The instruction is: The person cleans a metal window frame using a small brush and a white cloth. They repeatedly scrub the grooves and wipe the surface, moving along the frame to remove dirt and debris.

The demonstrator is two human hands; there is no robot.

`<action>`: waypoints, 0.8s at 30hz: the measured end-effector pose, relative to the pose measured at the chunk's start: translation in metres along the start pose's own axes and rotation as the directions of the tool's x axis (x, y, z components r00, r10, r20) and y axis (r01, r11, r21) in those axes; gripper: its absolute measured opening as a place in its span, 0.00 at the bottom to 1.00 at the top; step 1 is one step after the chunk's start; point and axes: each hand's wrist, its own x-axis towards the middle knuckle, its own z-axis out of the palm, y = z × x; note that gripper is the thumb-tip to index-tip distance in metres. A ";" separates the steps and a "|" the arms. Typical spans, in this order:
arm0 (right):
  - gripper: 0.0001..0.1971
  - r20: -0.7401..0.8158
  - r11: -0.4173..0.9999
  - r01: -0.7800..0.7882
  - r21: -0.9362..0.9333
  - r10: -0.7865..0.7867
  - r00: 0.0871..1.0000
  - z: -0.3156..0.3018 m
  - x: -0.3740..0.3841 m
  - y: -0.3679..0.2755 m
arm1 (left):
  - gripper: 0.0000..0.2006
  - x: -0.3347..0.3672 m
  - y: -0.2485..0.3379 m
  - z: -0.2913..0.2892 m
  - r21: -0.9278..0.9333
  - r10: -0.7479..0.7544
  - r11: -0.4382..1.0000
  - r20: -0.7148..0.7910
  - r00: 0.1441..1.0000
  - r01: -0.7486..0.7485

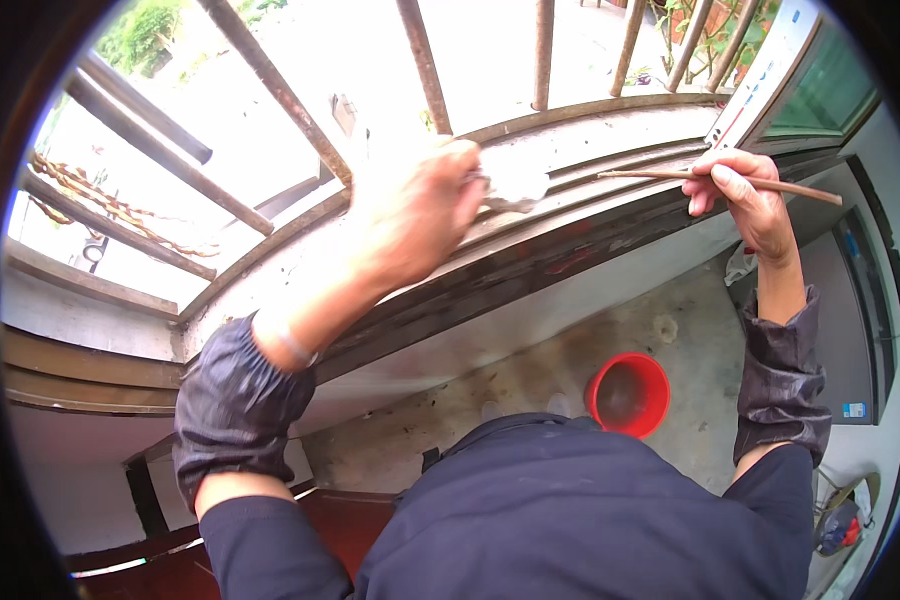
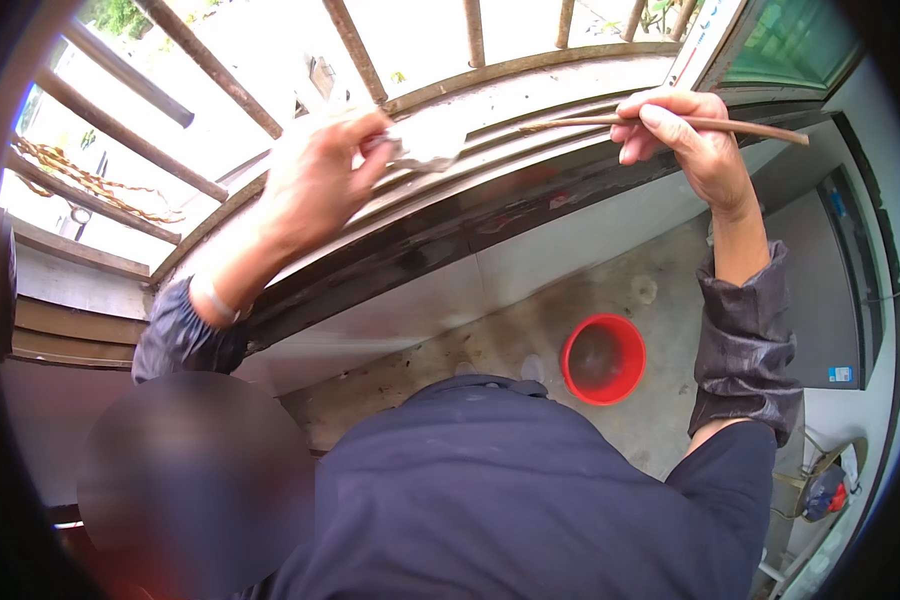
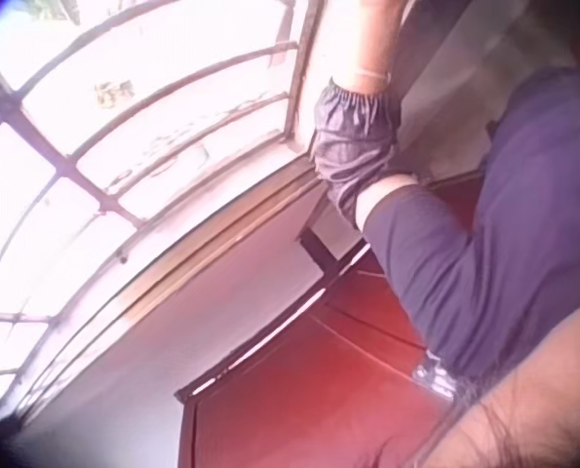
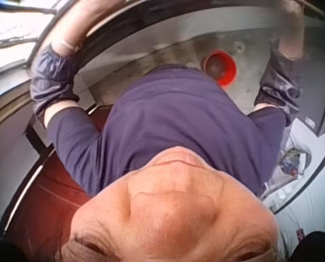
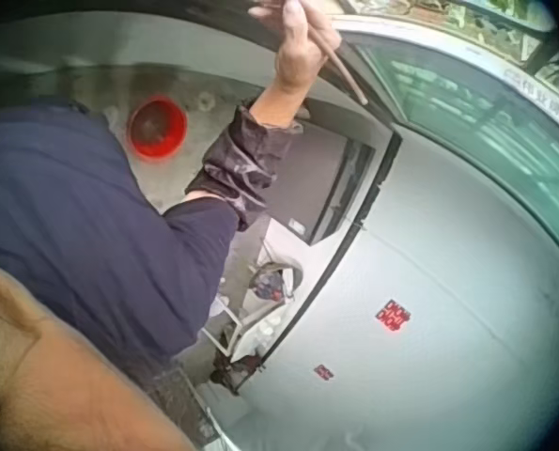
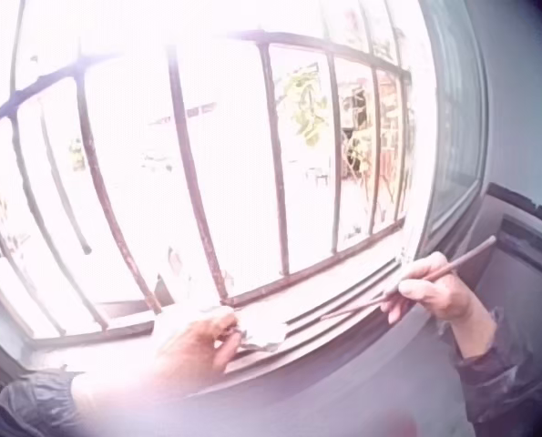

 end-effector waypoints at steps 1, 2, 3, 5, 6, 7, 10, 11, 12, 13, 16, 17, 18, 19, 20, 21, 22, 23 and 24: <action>0.12 -0.027 1.000 -0.010 0.012 0.010 1.000 -0.003 -0.004 0.004 | 0.08 0.014 0.004 0.009 -0.036 -0.010 0.999 0.046 0.999 0.012; 0.12 -0.041 0.999 -0.014 0.033 0.015 0.999 -0.004 -0.005 0.009 | 0.08 0.023 0.004 0.017 -0.063 -0.033 0.997 0.091 0.995 0.039; 0.12 -0.053 0.998 -0.019 0.058 0.023 0.998 -0.006 -0.005 0.014 | 0.07 0.030 -0.003 0.030 -0.030 0.036 0.999 0.020 0.999 -0.035; 0.11 -0.114 0.997 -0.036 0.072 0.044 0.992 -0.008 -0.009 0.022 | 0.05 0.047 -0.012 0.043 -0.199 0.072 0.979 0.140 0.988 -0.043; 0.11 -0.145 0.996 -0.048 0.072 0.058 0.988 -0.009 -0.010 0.024 | 0.04 0.055 -0.019 0.050 -0.280 0.093 0.959 0.195 0.976 -0.035; 0.12 -0.161 0.995 -0.045 0.083 0.058 0.985 -0.010 -0.010 0.027 | 0.02 0.061 -0.041 0.076 -0.450 0.261 0.873 0.105 0.960 -0.188; 0.12 -0.166 0.994 -0.042 0.097 0.058 0.984 -0.012 -0.013 0.034 | 0.02 0.068 -0.050 0.069 -0.437 0.391 0.856 0.201 0.898 -0.275; 0.12 -0.171 0.995 -0.044 0.090 0.059 0.984 -0.013 -0.015 0.035 | 0.02 0.068 -0.043 0.059 -0.396 0.390 0.877 0.260 0.883 -0.271; 0.12 -0.159 0.995 -0.026 0.097 0.041 0.986 -0.014 -0.016 0.037 | 0.01 0.067 -0.040 0.050 -0.342 0.391 0.896 0.303 0.869 -0.284; 0.12 -0.152 0.995 -0.012 0.101 0.027 0.988 -0.014 -0.015 0.036 | 0.01 0.067 -0.036 0.041 -0.289 0.391 0.909 0.342 0.854 -0.301; 0.12 -0.112 0.990 0.014 0.141 0.002 0.994 -0.010 -0.010 0.032 | 0.01 0.054 -0.037 0.027 -0.186 0.395 0.918 0.356 0.847 -0.350; 0.12 -0.096 0.988 0.019 0.154 -0.004 0.995 -0.007 -0.007 0.031 | 0.02 0.042 -0.045 0.030 -0.168 0.419 0.908 0.293 0.860 -0.385; 0.12 -0.080 0.986 0.023 0.168 -0.010 0.997 -0.004 -0.004 0.029 | 0.04 0.032 -0.053 0.029 -0.148 0.442 0.897 0.229 0.868 -0.417; 0.12 -0.062 0.985 0.035 0.170 -0.025 0.998 -0.001 -0.001 0.028 | 0.08 0.024 -0.056 0.020 -0.050 0.450 0.889 0.278 0.849 -0.455; 0.12 -0.059 0.983 0.047 0.177 -0.037 0.998 0.002 0.002 0.025 | 0.08 0.012 -0.054 0.006 -0.038 0.420 0.905 0.254 0.872 -0.424; 0.12 -0.054 0.981 0.058 0.184 -0.049 0.997 0.005 0.005 0.020 | 0.07 -0.002 -0.050 -0.008 -0.026 0.387 0.920 0.228 0.894 -0.391; 0.13 -0.047 0.977 0.070 0.200 -0.062 0.997 0.011 0.009 0.018 | 0.06 -0.016 -0.048 -0.020 -0.010 0.347 0.936 0.206 0.915 -0.353; 0.13 -0.043 0.979 0.050 0.197 -0.043 0.998 0.014 0.011 0.015 | 0.03 -0.031 -0.049 -0.028 0.033 0.285 0.954 0.194 0.939 -0.297; 0.13 -0.039 0.981 0.077 0.179 -0.072 0.997 0.015 0.013 0.014 | 0.03 -0.046 -0.047 -0.040 0.061 0.181 0.977 0.255 0.950 -0.202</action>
